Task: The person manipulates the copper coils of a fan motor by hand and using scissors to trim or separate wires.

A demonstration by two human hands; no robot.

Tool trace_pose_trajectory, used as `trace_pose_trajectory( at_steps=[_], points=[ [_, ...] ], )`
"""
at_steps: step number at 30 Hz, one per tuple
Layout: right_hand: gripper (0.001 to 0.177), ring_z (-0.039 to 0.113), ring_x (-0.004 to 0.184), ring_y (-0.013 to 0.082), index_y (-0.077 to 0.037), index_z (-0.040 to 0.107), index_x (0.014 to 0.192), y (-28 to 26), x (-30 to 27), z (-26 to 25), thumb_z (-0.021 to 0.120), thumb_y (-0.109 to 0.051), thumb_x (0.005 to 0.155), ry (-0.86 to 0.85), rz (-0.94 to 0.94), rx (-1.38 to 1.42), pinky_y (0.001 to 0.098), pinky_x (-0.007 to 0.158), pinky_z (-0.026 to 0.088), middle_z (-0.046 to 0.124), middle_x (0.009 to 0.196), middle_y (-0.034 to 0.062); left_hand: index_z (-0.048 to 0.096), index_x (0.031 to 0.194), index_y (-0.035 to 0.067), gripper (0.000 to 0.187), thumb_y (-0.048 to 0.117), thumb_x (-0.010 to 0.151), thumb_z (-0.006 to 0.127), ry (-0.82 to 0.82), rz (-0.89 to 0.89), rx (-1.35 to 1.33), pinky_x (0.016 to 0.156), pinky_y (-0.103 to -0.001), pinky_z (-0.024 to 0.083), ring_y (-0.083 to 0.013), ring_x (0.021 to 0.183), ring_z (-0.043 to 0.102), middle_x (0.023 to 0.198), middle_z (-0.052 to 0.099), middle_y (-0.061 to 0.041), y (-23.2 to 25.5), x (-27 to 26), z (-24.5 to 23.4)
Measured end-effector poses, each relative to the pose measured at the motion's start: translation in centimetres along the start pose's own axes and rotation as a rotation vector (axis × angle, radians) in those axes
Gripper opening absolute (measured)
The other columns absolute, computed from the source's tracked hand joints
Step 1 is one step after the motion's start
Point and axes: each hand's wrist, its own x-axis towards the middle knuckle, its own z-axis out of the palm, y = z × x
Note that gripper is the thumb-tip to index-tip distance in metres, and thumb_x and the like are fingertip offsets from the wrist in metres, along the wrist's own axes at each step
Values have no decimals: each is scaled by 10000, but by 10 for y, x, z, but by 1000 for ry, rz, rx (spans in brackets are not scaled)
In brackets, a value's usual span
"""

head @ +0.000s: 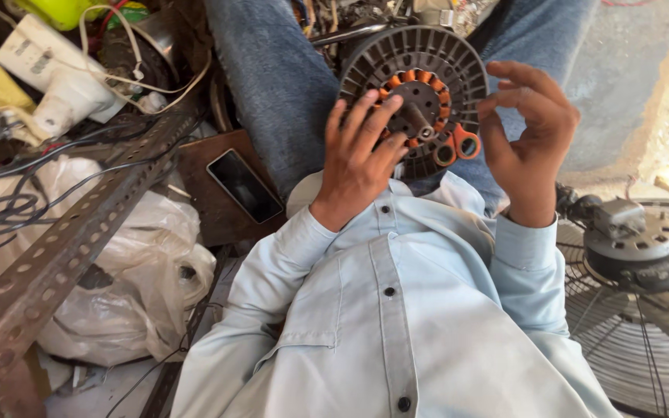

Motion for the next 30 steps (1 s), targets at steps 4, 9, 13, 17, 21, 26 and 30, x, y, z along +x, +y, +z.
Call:
trace_pose_trajectory(
  at_steps=[4,9,13,17,21,26,30],
  points=[
    [111,720,1149,220,28,713,968,2,-1,-12,678,114,908,-39,56,10,297,1010,559,739,1239,142,772,1062,138,96,183,984,738,11,-69,-93,1218,-607,287,-331,1445,439,1510,514,-73,-1,0,2],
    [212,732,1059,220,-20,742,1024,-3,3,-7,675,87,854,-161,153,-24,305,931,568,747,1199,128,742,1059,114,93,195,1013,741,55,48,11,1216,-617,261,-324,1427,438,1478,515,-83,1,9,2],
    [311,626,1038,299,-80,785,1065,-9,6,3,767,69,793,-258,-67,-196,388,896,482,661,1140,128,723,1047,127,59,180,1030,740,94,175,94,1234,-619,240,-311,1440,428,1501,502,-68,-4,10,7],
    [344,542,1069,318,-120,799,1040,-12,10,3,773,64,750,-324,-180,-339,412,903,490,557,1188,120,734,1083,160,56,202,1065,703,183,123,73,1254,-588,256,-294,1469,424,1532,479,-65,-18,3,7],
    [220,558,1055,330,-76,694,880,-12,10,13,743,87,742,-368,-152,-287,383,829,484,567,1222,152,710,1290,131,296,311,1076,611,83,-84,-51,1269,-626,185,-379,1524,325,1585,409,-186,-22,3,-2],
    [280,656,983,280,-35,674,990,-12,7,16,654,125,761,-105,-52,-108,349,855,533,606,1122,134,656,1372,94,448,391,1037,646,32,5,-209,1278,-639,138,-369,1545,287,1593,397,-169,-16,29,-1],
    [233,688,970,254,0,674,1029,-3,6,8,607,134,851,-63,27,-58,307,840,566,652,1092,141,705,1188,140,231,203,969,741,-44,3,-229,1320,-611,198,-293,1527,433,1503,581,-34,-17,36,6]
  ],
)
